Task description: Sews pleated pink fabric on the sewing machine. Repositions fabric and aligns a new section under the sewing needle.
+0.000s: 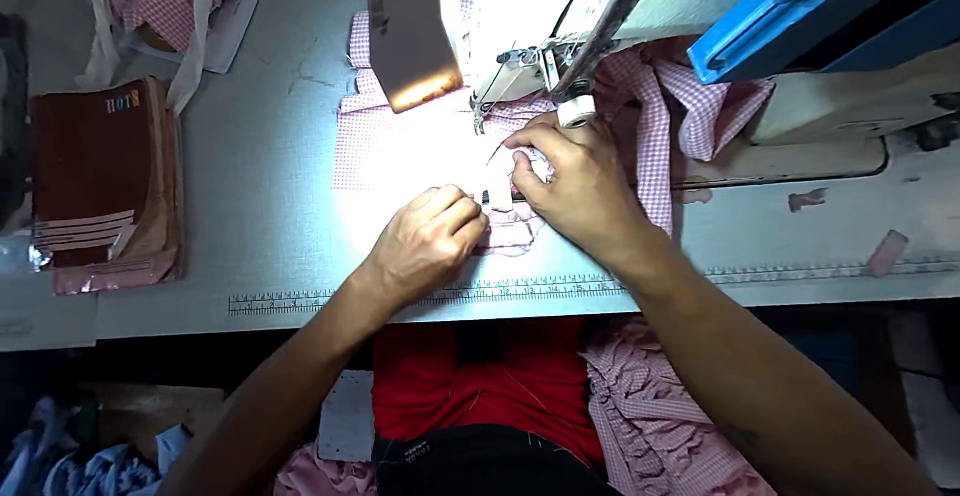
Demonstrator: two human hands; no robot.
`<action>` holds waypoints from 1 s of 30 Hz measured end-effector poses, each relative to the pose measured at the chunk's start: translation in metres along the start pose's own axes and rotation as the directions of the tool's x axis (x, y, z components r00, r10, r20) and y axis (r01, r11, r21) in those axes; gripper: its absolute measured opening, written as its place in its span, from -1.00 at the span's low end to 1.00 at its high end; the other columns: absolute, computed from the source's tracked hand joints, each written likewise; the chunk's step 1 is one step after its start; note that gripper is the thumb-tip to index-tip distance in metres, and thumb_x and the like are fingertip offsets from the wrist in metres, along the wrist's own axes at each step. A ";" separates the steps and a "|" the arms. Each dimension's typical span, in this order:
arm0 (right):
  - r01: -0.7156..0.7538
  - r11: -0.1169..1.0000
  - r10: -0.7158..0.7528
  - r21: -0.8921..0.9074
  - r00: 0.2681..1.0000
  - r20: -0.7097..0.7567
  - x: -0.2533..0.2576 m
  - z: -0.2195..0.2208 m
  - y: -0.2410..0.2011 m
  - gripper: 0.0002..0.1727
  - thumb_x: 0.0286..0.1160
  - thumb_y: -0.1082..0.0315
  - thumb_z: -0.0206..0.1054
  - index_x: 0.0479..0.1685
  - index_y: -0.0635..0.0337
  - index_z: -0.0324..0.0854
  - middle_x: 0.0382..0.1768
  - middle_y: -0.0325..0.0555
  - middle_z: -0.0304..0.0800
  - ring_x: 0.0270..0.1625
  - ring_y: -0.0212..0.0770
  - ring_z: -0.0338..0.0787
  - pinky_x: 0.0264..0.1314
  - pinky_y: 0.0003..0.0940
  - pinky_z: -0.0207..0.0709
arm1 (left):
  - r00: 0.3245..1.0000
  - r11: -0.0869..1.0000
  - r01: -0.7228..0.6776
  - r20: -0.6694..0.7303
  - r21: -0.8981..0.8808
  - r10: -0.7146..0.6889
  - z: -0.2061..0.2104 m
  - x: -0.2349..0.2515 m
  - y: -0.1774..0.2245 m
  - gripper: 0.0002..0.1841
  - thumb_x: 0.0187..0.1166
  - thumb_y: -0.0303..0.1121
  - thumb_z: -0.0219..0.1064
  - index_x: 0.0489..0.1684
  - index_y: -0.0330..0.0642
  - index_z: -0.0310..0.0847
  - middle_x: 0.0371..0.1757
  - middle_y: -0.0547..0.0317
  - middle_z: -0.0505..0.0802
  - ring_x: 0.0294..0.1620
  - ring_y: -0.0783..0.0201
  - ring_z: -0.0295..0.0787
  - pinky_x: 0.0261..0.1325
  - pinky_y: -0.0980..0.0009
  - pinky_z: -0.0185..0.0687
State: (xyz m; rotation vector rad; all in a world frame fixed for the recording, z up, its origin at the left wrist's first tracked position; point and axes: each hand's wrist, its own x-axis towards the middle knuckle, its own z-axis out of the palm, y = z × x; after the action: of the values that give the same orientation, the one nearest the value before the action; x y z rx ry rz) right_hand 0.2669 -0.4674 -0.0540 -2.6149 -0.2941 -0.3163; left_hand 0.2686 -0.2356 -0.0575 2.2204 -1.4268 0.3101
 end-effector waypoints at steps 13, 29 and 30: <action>-0.011 0.998 0.013 -0.063 0.999 0.029 0.007 -0.001 0.000 -0.66 0.65 0.29 0.18 0.24 0.08 0.78 0.26 0.09 0.75 0.37 0.11 0.67 0.47 -0.01 0.45 | 0.996 0.999 0.048 -0.077 0.024 -0.046 0.010 0.026 -0.031 -0.80 0.59 -0.48 0.25 -0.16 -0.26 0.86 -0.12 0.00 0.91 0.04 0.03 0.83 0.06 0.23 0.69; 0.104 0.992 -0.123 -0.075 0.939 -0.322 -0.058 -0.062 0.002 -0.68 0.60 0.34 0.31 0.23 0.19 0.79 0.21 0.05 0.82 0.34 -0.02 0.74 0.42 -0.06 0.58 | 0.976 0.969 0.212 -0.019 -0.129 -0.217 0.003 0.042 -0.076 -0.69 0.67 -0.19 0.22 -0.14 -0.06 0.94 -0.08 0.19 0.92 0.12 0.15 0.76 0.26 0.17 0.56; 0.059 0.993 -0.098 -0.102 0.900 -0.426 -0.070 -0.085 0.020 -0.71 0.62 0.36 0.29 0.15 0.35 0.75 0.15 0.16 0.83 0.31 0.01 0.77 0.42 -0.06 0.61 | 0.965 0.950 0.244 -0.045 -0.195 -0.258 0.003 0.047 -0.087 -0.70 0.66 -0.23 0.23 -0.20 -0.11 0.92 -0.12 0.15 0.93 0.08 0.16 0.80 0.24 0.15 0.61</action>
State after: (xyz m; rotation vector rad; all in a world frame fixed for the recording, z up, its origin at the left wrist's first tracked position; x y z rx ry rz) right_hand 0.1917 -0.5363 -0.0094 -2.5315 -0.2350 -0.9380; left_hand 0.3670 -0.2449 -0.0628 2.1808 -1.0733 0.1569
